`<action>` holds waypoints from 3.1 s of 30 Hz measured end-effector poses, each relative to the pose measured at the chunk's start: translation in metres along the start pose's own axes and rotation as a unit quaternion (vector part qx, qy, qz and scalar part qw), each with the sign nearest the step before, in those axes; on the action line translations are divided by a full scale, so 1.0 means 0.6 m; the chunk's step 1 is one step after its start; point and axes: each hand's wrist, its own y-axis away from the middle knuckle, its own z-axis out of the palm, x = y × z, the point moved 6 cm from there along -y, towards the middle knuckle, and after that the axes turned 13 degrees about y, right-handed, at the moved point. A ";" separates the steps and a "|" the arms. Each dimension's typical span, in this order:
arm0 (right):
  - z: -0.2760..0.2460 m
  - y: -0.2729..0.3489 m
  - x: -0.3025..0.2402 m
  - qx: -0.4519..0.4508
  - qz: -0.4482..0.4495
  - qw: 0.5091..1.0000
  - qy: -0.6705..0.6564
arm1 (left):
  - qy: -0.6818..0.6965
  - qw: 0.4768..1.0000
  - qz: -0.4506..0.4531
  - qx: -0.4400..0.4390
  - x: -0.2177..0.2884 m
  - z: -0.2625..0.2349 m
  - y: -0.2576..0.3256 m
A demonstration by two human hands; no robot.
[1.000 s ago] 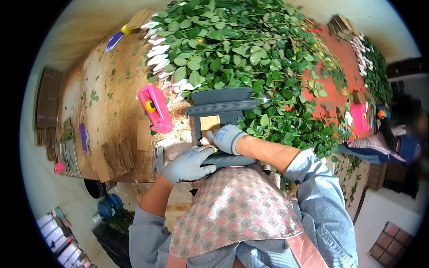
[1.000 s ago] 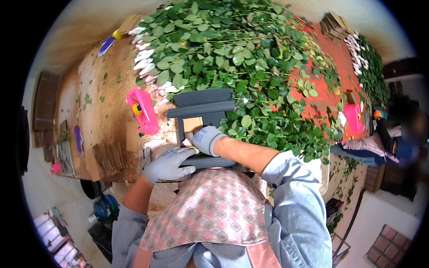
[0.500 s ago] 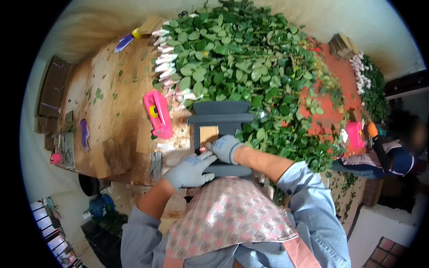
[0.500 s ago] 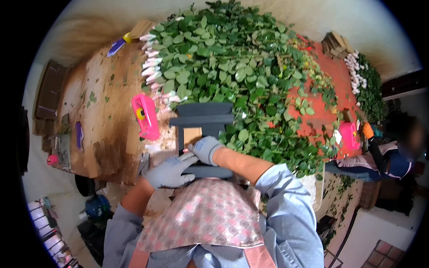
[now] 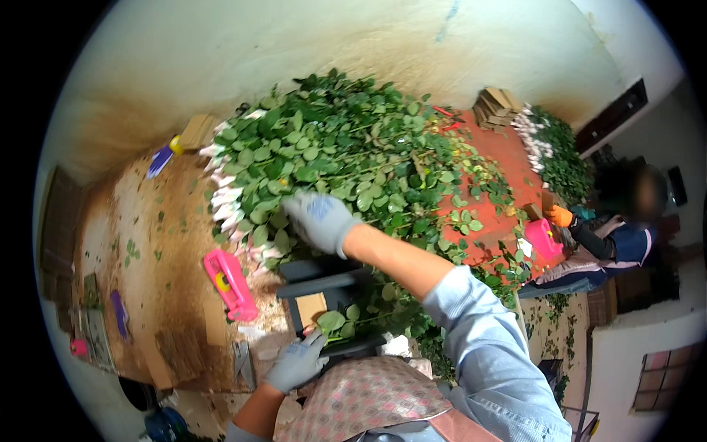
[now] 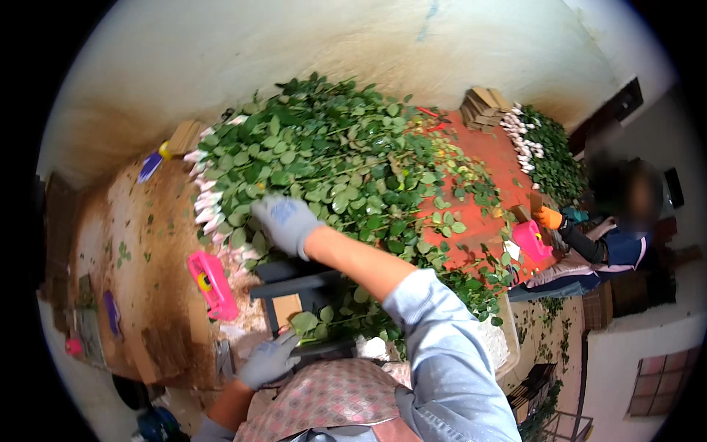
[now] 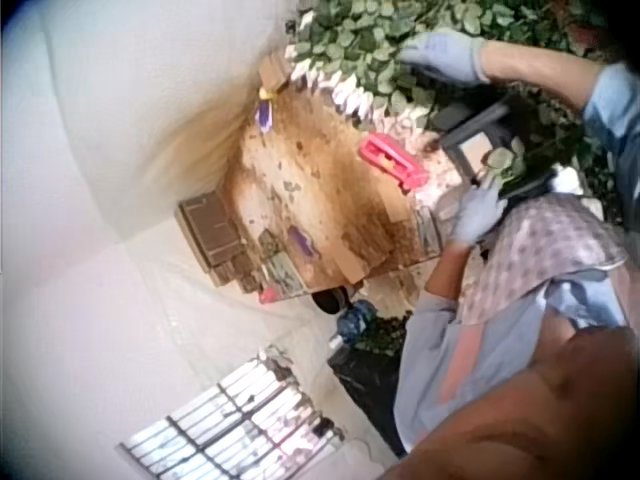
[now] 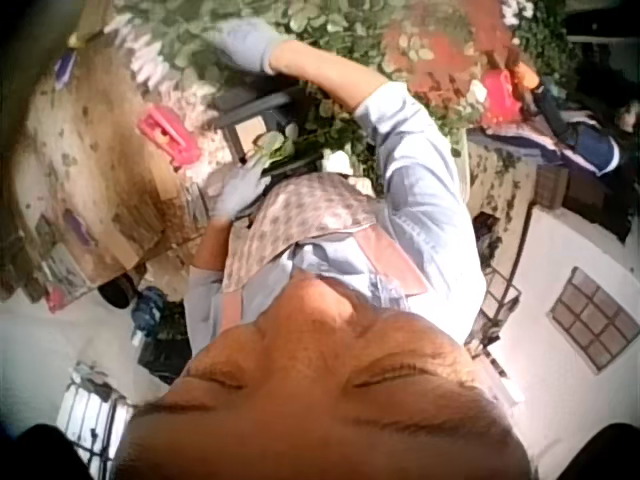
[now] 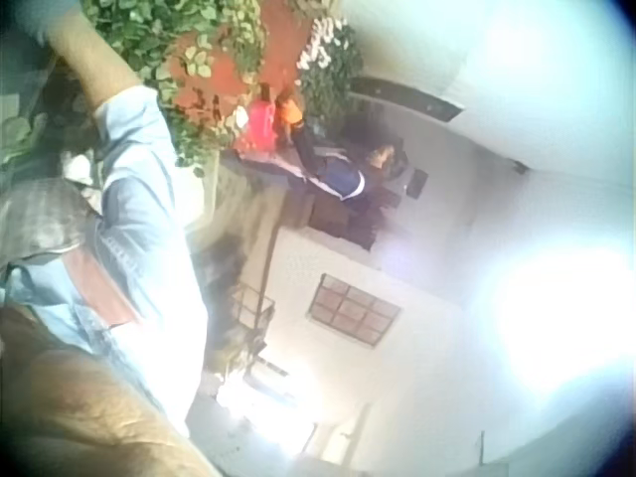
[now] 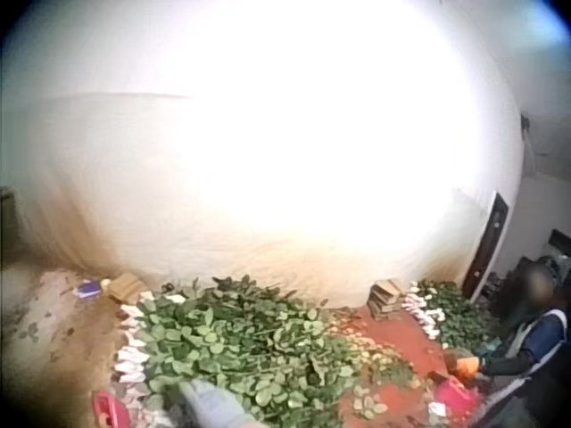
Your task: The person arranges white flower buds and green leaves into a black rectangular container. They pick up the flowers and leaves from a large pile on a wooden table and place them into the container, adjusting the arrangement with both hands.
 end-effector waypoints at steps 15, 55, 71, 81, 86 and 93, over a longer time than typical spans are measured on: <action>0.049 0.015 0.166 -0.121 0.049 0.906 0.403 | 0.017 1.000 0.009 0.011 -0.016 0.016 -0.012; 0.139 0.261 -0.156 -0.150 -0.032 0.971 0.184 | 0.014 0.995 0.078 0.064 0.059 -0.015 -0.032; 0.304 0.283 -0.159 -0.156 -0.141 0.976 0.053 | 0.035 0.993 0.114 -0.027 -0.030 -0.029 -0.028; 0.295 0.288 -0.137 -0.179 -0.130 0.975 0.015 | -0.101 0.991 0.054 0.070 -0.078 -0.068 -0.091; 0.292 0.298 -0.124 -0.146 -0.110 0.983 0.023 | -0.167 0.980 0.072 0.076 -0.081 -0.063 -0.092; 0.244 0.272 -0.121 -0.139 0.024 0.957 -0.253 | -0.355 0.918 0.060 0.165 -0.221 -0.076 0.000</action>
